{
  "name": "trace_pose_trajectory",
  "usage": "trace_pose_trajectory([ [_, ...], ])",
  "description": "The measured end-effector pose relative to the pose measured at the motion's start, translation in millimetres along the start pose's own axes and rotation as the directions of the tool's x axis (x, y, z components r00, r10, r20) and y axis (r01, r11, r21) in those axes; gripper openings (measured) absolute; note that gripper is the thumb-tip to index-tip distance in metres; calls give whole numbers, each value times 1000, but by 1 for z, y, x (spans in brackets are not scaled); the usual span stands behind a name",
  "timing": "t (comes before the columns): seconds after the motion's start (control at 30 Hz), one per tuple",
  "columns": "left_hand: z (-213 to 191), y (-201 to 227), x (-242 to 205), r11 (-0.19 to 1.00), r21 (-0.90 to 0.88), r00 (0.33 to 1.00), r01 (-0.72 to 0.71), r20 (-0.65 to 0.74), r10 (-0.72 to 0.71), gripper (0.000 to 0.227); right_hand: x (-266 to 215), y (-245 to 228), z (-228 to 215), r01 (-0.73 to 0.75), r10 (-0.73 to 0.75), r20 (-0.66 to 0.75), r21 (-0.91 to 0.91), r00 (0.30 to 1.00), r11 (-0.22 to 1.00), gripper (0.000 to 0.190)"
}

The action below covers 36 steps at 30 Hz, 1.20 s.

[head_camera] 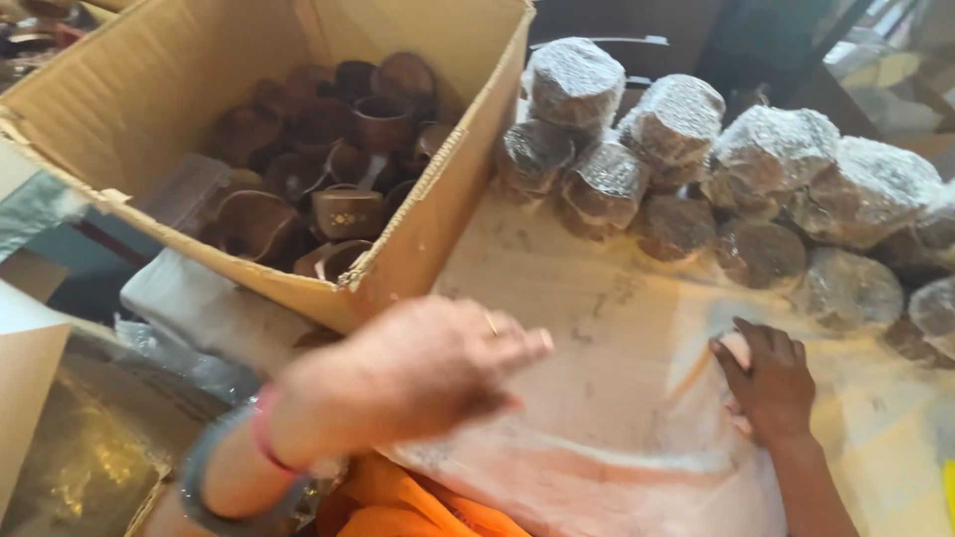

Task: Cleaning small clay diyas or lamps with a cloth before packaging.

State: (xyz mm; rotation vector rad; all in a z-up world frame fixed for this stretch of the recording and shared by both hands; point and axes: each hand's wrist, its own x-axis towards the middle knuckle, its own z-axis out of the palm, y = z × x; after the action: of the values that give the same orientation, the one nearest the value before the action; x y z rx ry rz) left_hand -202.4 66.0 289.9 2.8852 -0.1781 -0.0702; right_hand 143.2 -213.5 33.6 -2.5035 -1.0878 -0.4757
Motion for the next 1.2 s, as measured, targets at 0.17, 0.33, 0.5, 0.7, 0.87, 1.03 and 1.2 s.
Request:
trace_pose_trajectory([
  [0.17, -80, -98, 2, 989, 67, 924, 135, -369, -101, 47, -3, 16, 8, 3, -3, 3, 16, 1000, 1000, 51],
  [0.33, -75, -248, 51, 835, -54, 765, 547, -372, -526, 46, -9, 18, 11, 7, -7, -13, -3, 1000, 1000, 53],
  [0.5, -30, -308, 73, 668, 291, 712, 685, -73, -699, 48, -14, 24, 13, -83, 82, 14, 28, 996, 996, 54],
  [0.7, 12, -358, 92, 748, 246, 765, 616, 39, -643, 50, -11, 69, 51, -238, 290, 183, -263, 939, 935, 61],
  [0.87, 39, -404, 105, 708, 198, 721, 677, 15, -693, 42, -4, 113, 65, 138, -78, 193, -324, 978, 936, 56],
  [1.03, -42, -346, 69, 558, 353, 571, 751, 75, -817, 42, 3, 143, 83, -178, 182, 287, -39, 941, 983, 70],
  [1.2, -75, -334, 55, 518, 278, 513, 808, 97, -853, 47, 4, 139, 76, -236, 203, 368, 47, 907, 970, 70],
])
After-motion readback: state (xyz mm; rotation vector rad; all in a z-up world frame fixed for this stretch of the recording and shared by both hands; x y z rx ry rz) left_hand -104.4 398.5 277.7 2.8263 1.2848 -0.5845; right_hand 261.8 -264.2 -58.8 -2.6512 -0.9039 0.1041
